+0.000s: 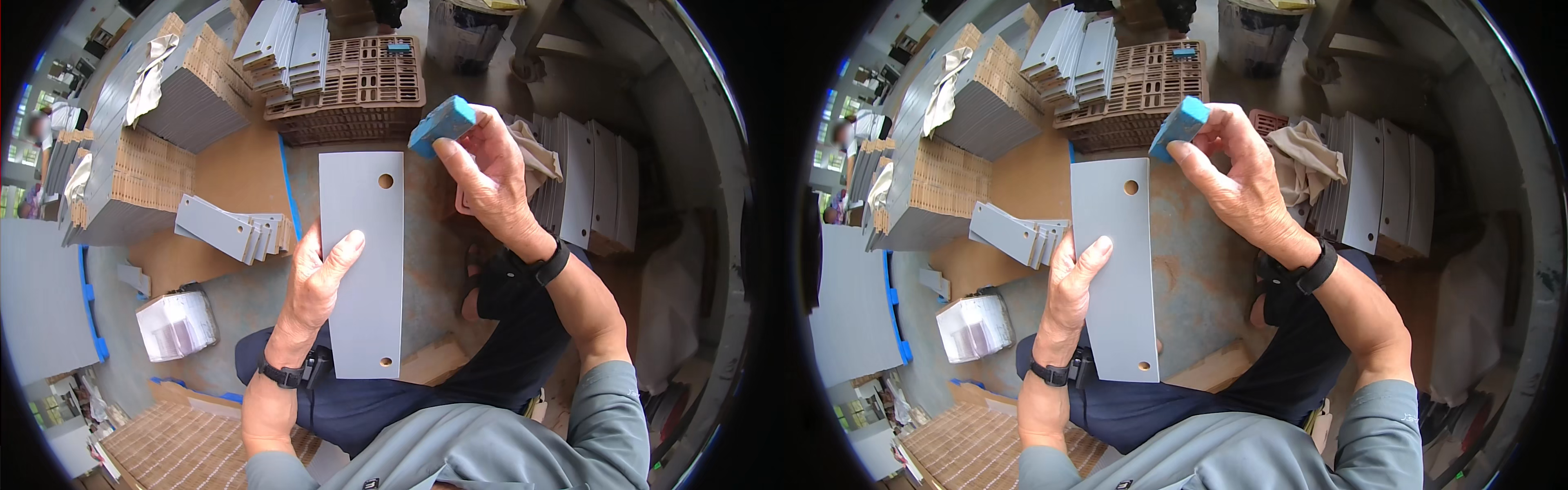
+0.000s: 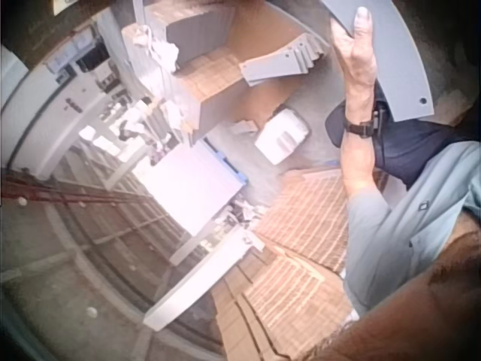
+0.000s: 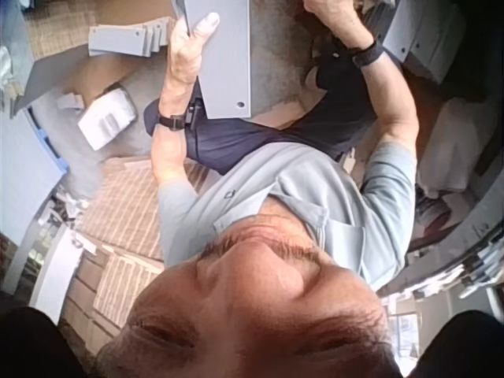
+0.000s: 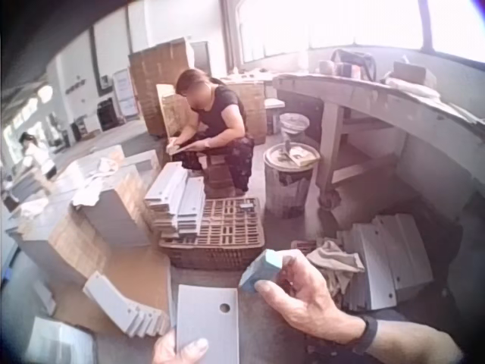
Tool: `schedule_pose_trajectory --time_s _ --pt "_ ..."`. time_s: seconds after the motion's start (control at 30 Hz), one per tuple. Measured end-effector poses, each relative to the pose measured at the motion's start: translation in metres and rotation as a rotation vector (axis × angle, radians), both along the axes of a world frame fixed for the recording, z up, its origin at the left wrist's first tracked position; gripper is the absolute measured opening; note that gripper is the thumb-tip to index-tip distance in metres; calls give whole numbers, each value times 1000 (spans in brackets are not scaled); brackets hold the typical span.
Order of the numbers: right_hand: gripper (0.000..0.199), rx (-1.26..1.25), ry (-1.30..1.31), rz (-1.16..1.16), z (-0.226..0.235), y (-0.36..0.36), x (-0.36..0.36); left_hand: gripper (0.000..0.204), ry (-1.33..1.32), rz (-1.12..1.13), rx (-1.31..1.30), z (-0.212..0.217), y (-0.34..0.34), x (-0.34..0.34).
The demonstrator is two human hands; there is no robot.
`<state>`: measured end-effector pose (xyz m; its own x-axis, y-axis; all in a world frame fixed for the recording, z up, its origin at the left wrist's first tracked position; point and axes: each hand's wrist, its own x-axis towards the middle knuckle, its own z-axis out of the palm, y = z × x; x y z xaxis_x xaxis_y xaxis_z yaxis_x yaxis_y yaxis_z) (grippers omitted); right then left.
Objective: Cleaning and sanding the edges of wooden furniture panels in a workshop environment.
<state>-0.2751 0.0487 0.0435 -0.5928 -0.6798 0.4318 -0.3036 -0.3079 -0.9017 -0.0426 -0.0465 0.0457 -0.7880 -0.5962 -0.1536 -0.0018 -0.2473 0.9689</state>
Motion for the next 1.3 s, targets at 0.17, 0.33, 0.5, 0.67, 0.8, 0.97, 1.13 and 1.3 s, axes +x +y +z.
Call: schedule_pose_trajectory --time_s 0.17,0.33,0.5,0.67,0.8,0.97,1.13,1.3 --pt "31 112 86 -16 0 4 -3 39 -2 12 -5 0 2 -5" --pt "30 140 149 -13 3 3 -5 39 7 6 24 0 3 -5" --pt "31 160 96 -69 5 4 -4 40 9 -17 16 -3 0 -4" --pt "30 148 232 -69 2 0 -3 41 -19 -26 17 -6 0 -2" --pt "30 161 140 -81 -1 -1 -5 40 9 15 18 -3 3 -6" --pt "28 111 193 -16 5 -1 0 41 -10 -19 20 -5 -1 -2" --pt "29 169 51 -41 -5 -6 -10 41 22 5 -2 -4 1 -4" --pt "31 83 105 5 -6 -4 -6 40 0 3 -29 -3 1 -5"
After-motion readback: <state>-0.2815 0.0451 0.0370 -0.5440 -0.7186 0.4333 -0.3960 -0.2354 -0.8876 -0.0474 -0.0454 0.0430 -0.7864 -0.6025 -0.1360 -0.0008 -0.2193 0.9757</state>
